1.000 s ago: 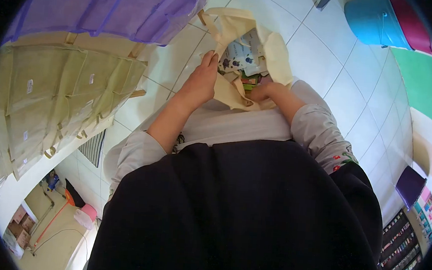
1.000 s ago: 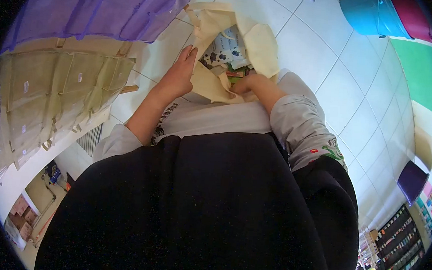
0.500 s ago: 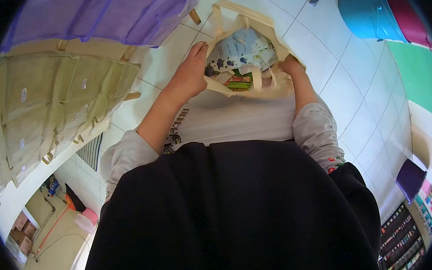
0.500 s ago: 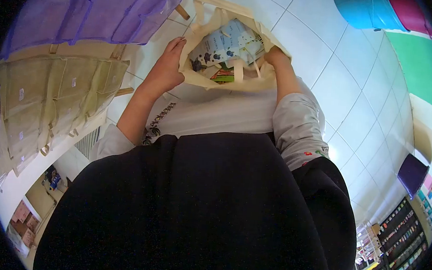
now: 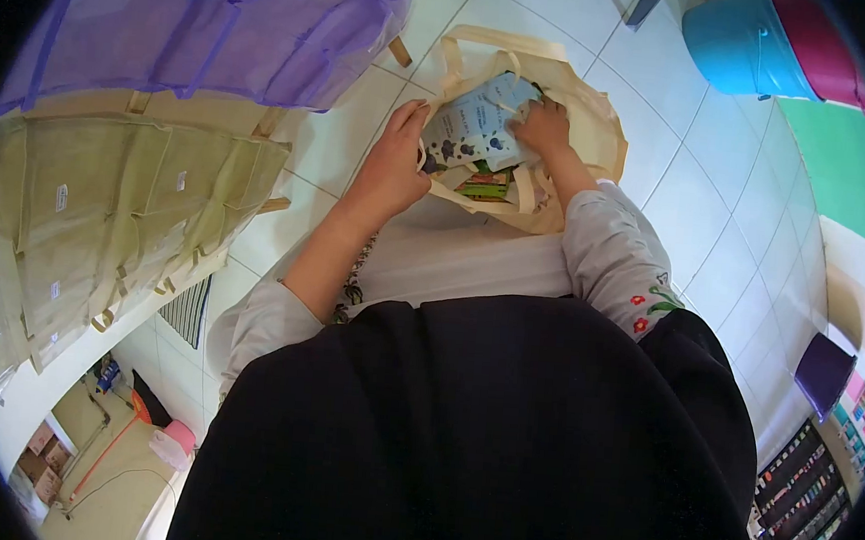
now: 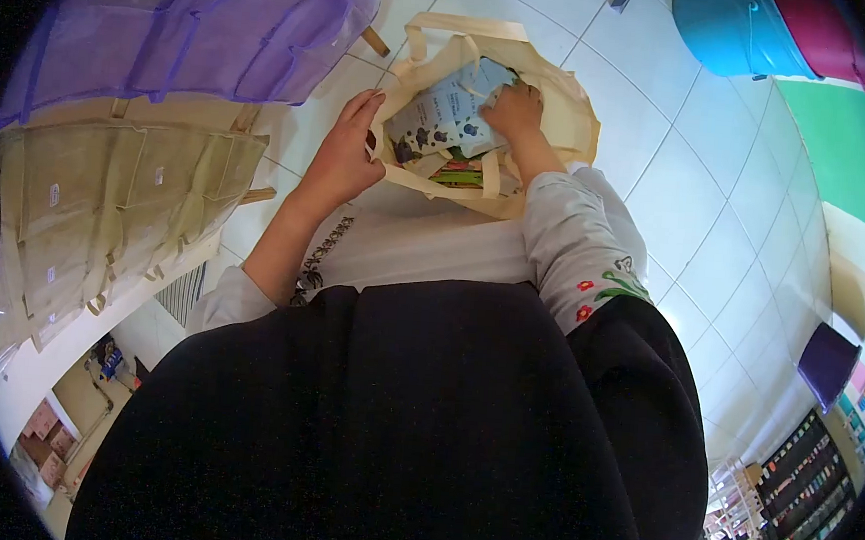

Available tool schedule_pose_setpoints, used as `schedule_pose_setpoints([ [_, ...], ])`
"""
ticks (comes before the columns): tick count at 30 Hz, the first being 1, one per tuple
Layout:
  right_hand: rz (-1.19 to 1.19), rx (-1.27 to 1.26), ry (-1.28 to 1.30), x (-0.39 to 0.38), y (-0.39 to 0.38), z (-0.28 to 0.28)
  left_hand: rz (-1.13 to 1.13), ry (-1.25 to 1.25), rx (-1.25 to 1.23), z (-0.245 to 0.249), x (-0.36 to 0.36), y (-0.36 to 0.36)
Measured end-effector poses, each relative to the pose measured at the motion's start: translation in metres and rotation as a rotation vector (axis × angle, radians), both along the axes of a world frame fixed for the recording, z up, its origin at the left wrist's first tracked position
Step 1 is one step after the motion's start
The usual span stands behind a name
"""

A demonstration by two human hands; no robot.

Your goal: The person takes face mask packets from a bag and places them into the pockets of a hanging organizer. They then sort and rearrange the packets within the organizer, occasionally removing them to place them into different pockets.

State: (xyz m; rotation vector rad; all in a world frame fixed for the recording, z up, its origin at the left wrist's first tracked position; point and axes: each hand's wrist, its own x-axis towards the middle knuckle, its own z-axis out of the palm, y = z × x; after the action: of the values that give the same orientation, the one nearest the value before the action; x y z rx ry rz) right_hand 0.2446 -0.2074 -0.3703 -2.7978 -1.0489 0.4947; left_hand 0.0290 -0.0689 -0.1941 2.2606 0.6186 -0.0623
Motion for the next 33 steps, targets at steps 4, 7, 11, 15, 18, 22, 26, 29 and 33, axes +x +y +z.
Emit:
schedule_pose_setpoints([
  [4,0.003,0.041,0.019,-0.025,0.007,0.026,0.011,-0.008,-0.029,-0.001,-0.002,0.001],
  [7,-0.091,0.214,0.278,-0.030,0.015,0.006,0.003,0.004,-0.018,0.002,-0.001,0.002],
  [11,-0.323,0.399,0.537,-0.050,0.025,-0.004,-0.005,-0.025,-0.002,-0.004,-0.001,0.002],
  [15,-0.144,0.312,0.494,-0.078,0.037,-0.006,-0.017,-0.028,-0.012,-0.006,0.002,-0.001],
  [18,-0.098,0.312,0.430,-0.081,0.045,-0.019,-0.023,-0.026,-0.006,-0.006,0.003,0.000],
  [22,-0.263,0.220,0.400,-0.041,0.046,-0.001,-0.015,-0.005,-0.009,-0.007,0.004,0.003],
  [26,-0.361,0.177,0.479,0.018,0.022,-0.009,-0.008,-0.007,-0.040,-0.002,0.004,0.006],
  [29,-0.374,0.255,0.433,0.018,0.020,-0.016,-0.009,-0.004,-0.014,-0.007,0.003,0.010],
  [33,-0.337,0.214,0.273,0.005,0.029,-0.008,0.015,0.009,0.002,-0.010,0.002,0.014],
])
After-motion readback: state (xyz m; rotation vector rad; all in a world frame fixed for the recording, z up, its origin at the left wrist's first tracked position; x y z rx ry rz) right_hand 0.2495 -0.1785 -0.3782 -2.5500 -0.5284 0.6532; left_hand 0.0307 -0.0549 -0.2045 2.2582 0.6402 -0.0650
